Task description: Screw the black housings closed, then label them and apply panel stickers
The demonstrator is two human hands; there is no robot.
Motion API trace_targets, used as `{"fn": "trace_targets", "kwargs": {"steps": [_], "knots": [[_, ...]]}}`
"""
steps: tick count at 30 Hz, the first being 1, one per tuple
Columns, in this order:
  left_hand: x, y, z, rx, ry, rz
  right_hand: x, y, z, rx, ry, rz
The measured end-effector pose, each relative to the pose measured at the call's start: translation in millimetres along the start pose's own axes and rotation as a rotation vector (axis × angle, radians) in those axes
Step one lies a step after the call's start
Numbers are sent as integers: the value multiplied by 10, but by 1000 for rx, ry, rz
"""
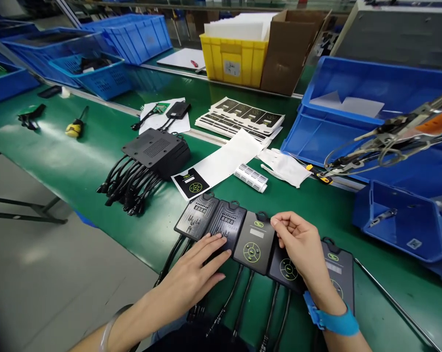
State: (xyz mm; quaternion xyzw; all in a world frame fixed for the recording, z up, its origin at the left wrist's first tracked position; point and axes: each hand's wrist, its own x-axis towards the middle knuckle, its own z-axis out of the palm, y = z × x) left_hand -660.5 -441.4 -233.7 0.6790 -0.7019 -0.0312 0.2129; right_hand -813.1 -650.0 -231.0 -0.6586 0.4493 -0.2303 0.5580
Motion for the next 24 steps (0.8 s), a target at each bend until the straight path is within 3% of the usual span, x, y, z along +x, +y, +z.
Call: {"fn": "trace_targets", "kwargs": {"steps": [24], "knots": [[0, 11, 27, 20, -15, 22, -59, -52, 2, -135, 61, -67]]}}
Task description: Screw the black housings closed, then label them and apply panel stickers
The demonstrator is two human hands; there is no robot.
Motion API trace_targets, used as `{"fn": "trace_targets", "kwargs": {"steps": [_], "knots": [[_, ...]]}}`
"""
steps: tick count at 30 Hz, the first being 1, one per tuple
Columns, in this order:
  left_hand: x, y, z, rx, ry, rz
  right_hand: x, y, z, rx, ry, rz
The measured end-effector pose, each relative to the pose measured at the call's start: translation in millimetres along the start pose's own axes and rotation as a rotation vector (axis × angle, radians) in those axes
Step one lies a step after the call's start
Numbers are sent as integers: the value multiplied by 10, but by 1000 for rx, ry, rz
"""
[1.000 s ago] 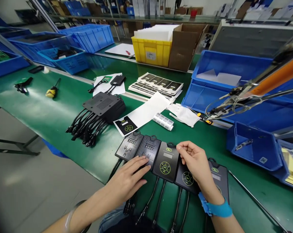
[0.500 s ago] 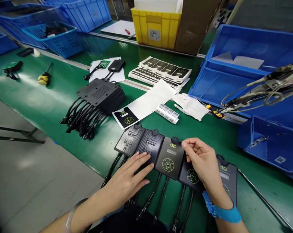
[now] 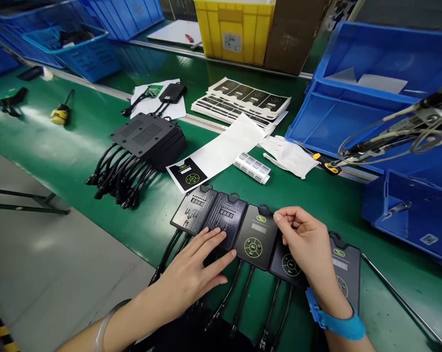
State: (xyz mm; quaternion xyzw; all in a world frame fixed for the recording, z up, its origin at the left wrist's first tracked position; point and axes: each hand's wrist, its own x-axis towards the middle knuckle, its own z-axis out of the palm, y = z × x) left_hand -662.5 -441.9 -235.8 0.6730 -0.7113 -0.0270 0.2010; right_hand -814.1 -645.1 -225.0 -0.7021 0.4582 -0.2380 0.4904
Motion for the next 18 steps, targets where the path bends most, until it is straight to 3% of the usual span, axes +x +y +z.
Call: {"fn": "trace_targets", "kwargs": {"steps": [18], "knots": [[4, -3, 8, 10, 2, -3, 26, 24, 49, -168, 38, -36]]}}
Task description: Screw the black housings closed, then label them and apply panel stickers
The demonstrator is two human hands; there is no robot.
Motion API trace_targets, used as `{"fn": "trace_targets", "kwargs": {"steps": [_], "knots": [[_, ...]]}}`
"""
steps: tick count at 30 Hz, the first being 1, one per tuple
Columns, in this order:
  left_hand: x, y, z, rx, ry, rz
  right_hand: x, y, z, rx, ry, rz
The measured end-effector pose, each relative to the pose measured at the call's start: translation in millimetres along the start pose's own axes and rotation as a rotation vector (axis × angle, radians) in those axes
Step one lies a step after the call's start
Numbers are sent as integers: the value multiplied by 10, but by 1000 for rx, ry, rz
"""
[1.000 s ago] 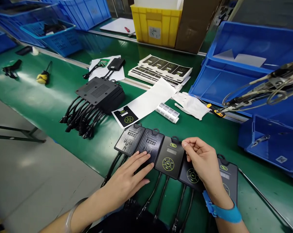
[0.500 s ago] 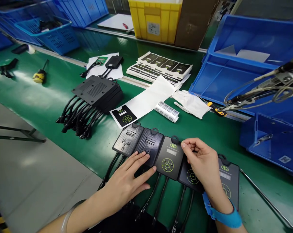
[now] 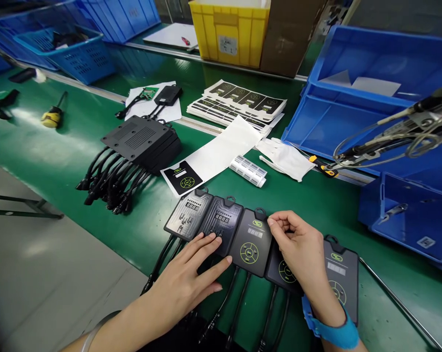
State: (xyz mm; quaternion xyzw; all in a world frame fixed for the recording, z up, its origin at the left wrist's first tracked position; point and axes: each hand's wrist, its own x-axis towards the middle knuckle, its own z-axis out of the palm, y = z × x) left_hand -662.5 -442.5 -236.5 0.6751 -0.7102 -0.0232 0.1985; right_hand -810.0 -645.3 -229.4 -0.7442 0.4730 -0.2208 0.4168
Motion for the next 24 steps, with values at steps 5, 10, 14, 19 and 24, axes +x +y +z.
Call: {"fn": "trace_targets", "kwargs": {"steps": [5, 10, 14, 19, 24], "knots": [[5, 3, -11, 4, 3, 8, -3, 14, -4, -35, -6, 3], [9, 12, -26, 26, -21, 2, -12, 28, -21, -69, -13, -16], [18, 5, -27, 23, -6, 12, -9, 36, -13, -98, -14, -46], [34, 6, -35, 16, -9, 7, -20, 49, 11, -187, 33, -149], [45, -5, -43, 23, -21, 2, -32, 68, 26, -332, 77, -252]]}}
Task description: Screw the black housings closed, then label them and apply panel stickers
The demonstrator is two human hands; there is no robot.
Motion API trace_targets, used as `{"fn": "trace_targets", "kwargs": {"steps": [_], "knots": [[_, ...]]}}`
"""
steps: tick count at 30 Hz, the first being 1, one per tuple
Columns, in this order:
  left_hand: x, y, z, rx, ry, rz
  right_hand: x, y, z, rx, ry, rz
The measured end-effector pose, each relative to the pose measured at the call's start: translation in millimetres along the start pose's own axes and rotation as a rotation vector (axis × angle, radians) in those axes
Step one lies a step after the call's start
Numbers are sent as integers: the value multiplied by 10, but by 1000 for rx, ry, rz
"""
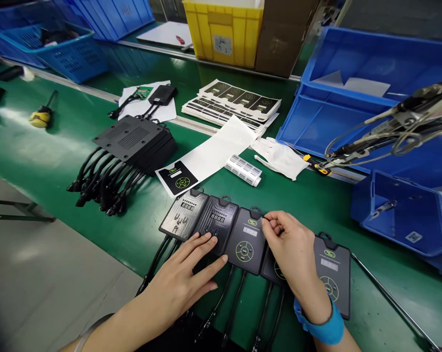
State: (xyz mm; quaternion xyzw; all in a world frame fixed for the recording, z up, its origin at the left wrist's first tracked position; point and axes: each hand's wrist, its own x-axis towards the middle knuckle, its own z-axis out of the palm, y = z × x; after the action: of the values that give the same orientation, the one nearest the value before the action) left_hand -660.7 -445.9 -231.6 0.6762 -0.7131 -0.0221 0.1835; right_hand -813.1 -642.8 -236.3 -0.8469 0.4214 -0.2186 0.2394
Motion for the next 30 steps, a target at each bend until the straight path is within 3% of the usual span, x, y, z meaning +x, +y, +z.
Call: {"fn": "trace_targets", "kwargs": {"steps": [9, 13, 15, 18, 22, 26, 30], "knots": [[-15, -5, -4, -26, 3, 0, 47, 36, -74, -96, -34, 23], [274, -260, -201, -75, -119, -22, 18, 21, -151, -78, 68, -33], [539, -514, -325, 19, -167, -184, -11, -8, -190, -59, 80, -60], [956, -950, -461, 237, -243, -530, -68, -40, -229, -38, 51, -122], [1326, -1334, -479, 248, -289, -701, -156, -37, -243, 20, 16, -214], [1415, -1408, -454, 190, -212, -791, -225, -43, -246, 38, 0, -296], [1333, -1327, -603, 70, 38, -769, -239, -188, -300, 62, 11, -353]]}}
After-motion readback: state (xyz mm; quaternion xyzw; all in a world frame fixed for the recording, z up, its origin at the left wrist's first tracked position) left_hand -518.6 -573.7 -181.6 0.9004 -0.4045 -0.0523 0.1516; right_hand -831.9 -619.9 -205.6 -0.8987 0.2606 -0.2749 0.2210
